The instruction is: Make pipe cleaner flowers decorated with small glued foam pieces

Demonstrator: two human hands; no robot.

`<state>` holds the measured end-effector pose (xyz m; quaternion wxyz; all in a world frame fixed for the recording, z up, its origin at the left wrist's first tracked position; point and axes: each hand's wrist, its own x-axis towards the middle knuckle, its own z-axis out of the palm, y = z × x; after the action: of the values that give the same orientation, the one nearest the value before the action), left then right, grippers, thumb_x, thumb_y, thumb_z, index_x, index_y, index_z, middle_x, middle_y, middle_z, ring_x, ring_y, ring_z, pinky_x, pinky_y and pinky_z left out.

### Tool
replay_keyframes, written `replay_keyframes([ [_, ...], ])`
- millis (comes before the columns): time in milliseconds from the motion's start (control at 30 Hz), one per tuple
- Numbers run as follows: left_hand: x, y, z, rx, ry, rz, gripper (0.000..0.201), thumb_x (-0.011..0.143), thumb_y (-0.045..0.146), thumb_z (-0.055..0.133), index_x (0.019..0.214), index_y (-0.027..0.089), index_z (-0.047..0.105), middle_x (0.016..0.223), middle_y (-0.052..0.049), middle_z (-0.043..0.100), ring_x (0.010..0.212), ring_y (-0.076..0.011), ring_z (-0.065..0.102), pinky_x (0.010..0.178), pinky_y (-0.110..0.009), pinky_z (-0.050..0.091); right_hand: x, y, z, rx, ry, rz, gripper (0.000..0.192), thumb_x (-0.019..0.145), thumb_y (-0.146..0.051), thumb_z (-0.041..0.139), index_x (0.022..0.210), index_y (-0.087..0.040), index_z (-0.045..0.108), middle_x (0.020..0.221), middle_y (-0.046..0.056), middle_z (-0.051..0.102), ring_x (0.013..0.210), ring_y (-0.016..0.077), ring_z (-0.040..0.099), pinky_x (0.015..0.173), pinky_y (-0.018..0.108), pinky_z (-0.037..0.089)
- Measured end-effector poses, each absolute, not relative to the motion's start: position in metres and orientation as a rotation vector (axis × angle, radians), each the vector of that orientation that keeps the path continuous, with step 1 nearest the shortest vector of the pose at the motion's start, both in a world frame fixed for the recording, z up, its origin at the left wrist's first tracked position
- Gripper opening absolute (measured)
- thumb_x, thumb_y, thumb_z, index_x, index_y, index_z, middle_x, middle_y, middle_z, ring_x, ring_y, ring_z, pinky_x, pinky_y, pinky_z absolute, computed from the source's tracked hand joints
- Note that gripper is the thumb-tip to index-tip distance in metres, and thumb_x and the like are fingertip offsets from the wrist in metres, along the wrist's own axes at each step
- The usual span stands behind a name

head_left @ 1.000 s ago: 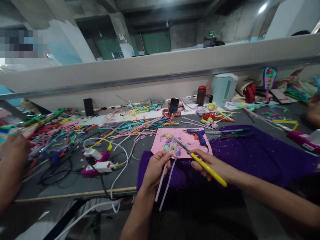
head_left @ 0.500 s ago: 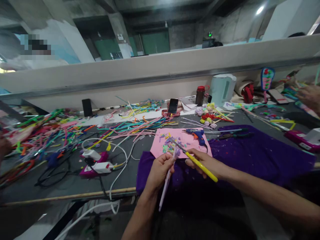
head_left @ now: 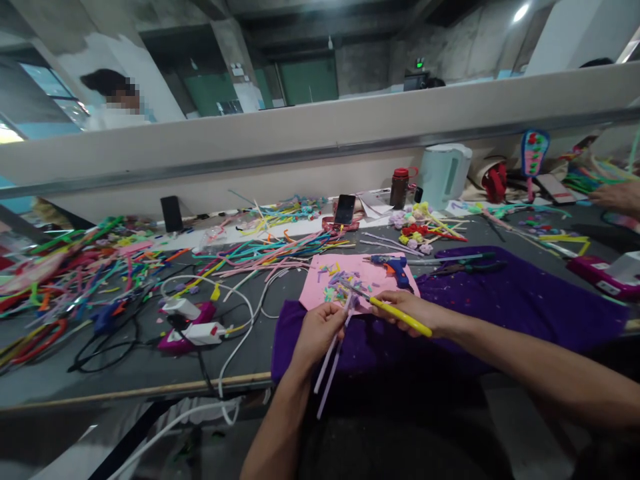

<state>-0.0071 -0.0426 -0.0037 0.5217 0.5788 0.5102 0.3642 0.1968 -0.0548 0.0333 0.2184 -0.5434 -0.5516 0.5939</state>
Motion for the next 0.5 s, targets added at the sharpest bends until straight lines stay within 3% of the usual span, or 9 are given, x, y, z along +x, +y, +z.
replay_keyframes([
  [500, -0.008, -0.040, -0.010, 1.453, 1.262, 0.854, 0.027, 0.069, 0.041, 0.057, 0.064, 0.015, 0.055, 0.043, 0.004, 0.051, 0.037, -0.0072, 0.041, 0.041, -0.018, 0.029, 0.215, -0.061, 0.032, -1.522, -1.430, 1.718, 0.026, 0.075, -0.043, 0.053, 0.090, -0.021, 0.051, 0.057, -0.007, 0.041, 0.032, 0.0007, 0.032, 0.027, 0.013, 0.019],
])
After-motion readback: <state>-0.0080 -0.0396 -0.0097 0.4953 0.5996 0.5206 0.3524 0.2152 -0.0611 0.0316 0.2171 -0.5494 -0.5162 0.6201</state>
